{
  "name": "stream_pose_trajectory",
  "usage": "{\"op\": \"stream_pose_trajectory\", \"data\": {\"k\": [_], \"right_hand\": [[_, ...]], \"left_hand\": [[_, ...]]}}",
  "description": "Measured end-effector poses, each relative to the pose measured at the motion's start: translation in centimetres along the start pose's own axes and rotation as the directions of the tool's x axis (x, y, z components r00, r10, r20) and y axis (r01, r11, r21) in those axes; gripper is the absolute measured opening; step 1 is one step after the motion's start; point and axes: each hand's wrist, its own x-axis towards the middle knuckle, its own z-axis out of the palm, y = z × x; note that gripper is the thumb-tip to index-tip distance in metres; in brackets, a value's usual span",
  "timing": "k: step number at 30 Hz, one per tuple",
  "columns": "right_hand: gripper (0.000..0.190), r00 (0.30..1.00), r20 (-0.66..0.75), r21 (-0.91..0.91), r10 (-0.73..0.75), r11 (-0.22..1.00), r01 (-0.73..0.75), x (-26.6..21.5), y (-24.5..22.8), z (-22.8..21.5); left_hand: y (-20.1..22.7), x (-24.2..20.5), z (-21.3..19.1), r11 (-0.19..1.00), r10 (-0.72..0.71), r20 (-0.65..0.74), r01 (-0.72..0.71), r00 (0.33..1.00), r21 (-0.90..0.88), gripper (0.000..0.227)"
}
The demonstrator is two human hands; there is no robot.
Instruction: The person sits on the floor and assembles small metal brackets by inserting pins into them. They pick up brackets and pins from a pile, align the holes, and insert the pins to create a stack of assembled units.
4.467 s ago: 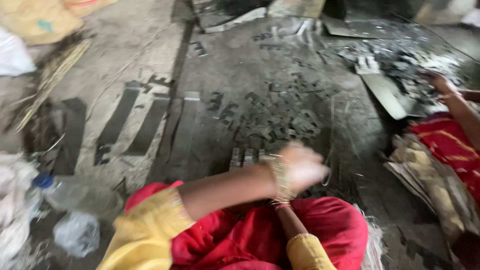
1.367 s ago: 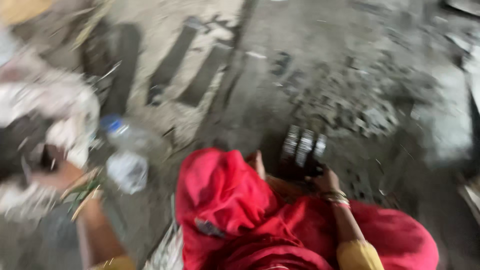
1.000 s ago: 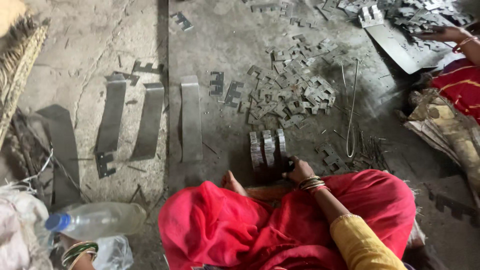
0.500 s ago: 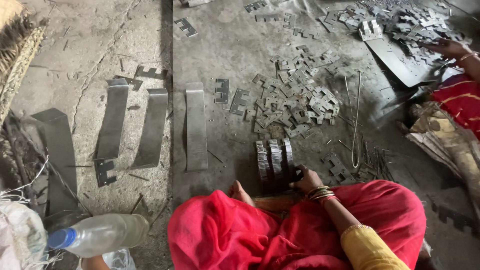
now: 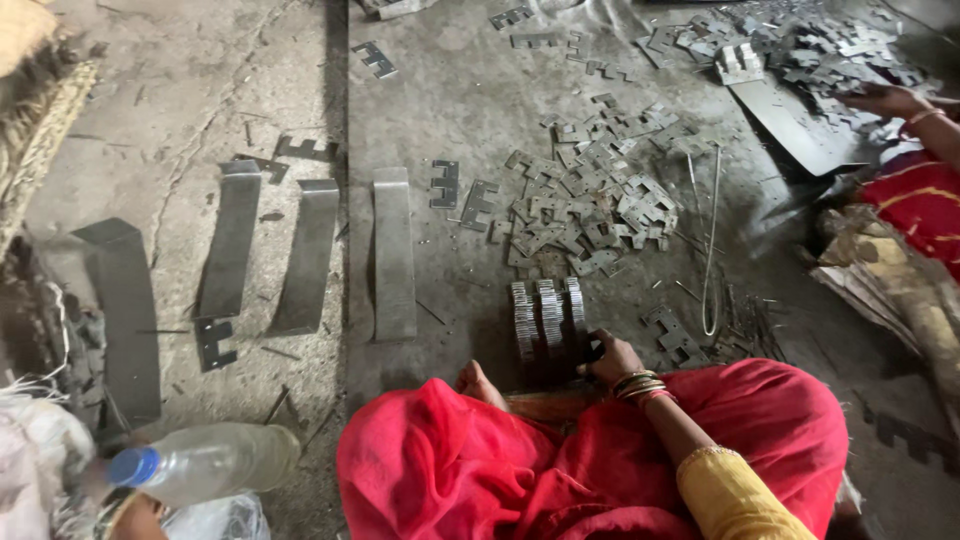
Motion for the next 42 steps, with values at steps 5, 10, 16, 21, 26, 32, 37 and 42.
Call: {"op": "stream_pose_trajectory", "data": {"k": [5, 10, 16, 21, 26, 32, 37, 42], "right_hand": [[0.069, 1.0, 0.024, 0.008, 0.016, 1.0, -0.016, -0.4, -0.5, -0.8], [0.067, 0.999, 0.036, 0.013, 0.039, 0.999, -0.039, -0.5, -0.8, -0.8], [0.068, 0.999, 0.033, 0.005, 0.016, 1.0, -0.016, 0.0, -0.1, -0.6], [0.064, 0.999, 0.009, -0.012, -0.041, 0.999, 0.041, 0.0, 0.0, 0.0], [0.065, 0.998, 0.0, -0.027, -0.056, 0.998, 0.056, 0.1, 0.4, -0.2], [0.066, 0.993, -0.031, -0.053, -0.112, 0.992, 0.11, 0.2, 0.9, 0.3], [0.069, 0.991, -0.045, -0.07, -0.128, 0.99, 0.125, 0.6, 1.4, 0.7], [0.068, 0.991, 0.0, -0.059, -0.136, 0.989, 0.135, 0.6, 1.0, 0.3]], "left_hand": [[3.5, 1.8, 0.3, 0.967, 0.048, 0.022, -0.041, 0.999, -0.251, 0.029], [9.6, 4.6, 2.2, 0.813, 0.14, 0.127, -0.041, 0.982, -0.58, 0.031], [15.5, 5.4, 4.7, 0.51, 0.276, 0.404, 0.223, 0.872, -0.831, 0.033], [18.2, 3.4, 6.9, 0.334, 0.368, 0.601, 0.502, 0.709, -0.798, 0.035], [20.2, -2.7, 11.4, 0.303, 0.374, 0.639, 0.563, 0.672, -0.769, 0.036], [21.3, -10.9, 20.7, 0.797, 0.119, 0.246, 0.055, 0.962, -0.602, 0.008], [22.8, -13.6, 25.0, 0.776, 0.191, 0.207, -0.018, 0.96, -0.631, 0.022], [25.6, -12.7, 27.9, 0.77, 0.371, -0.101, -0.367, 0.923, -0.522, 0.024]]}}
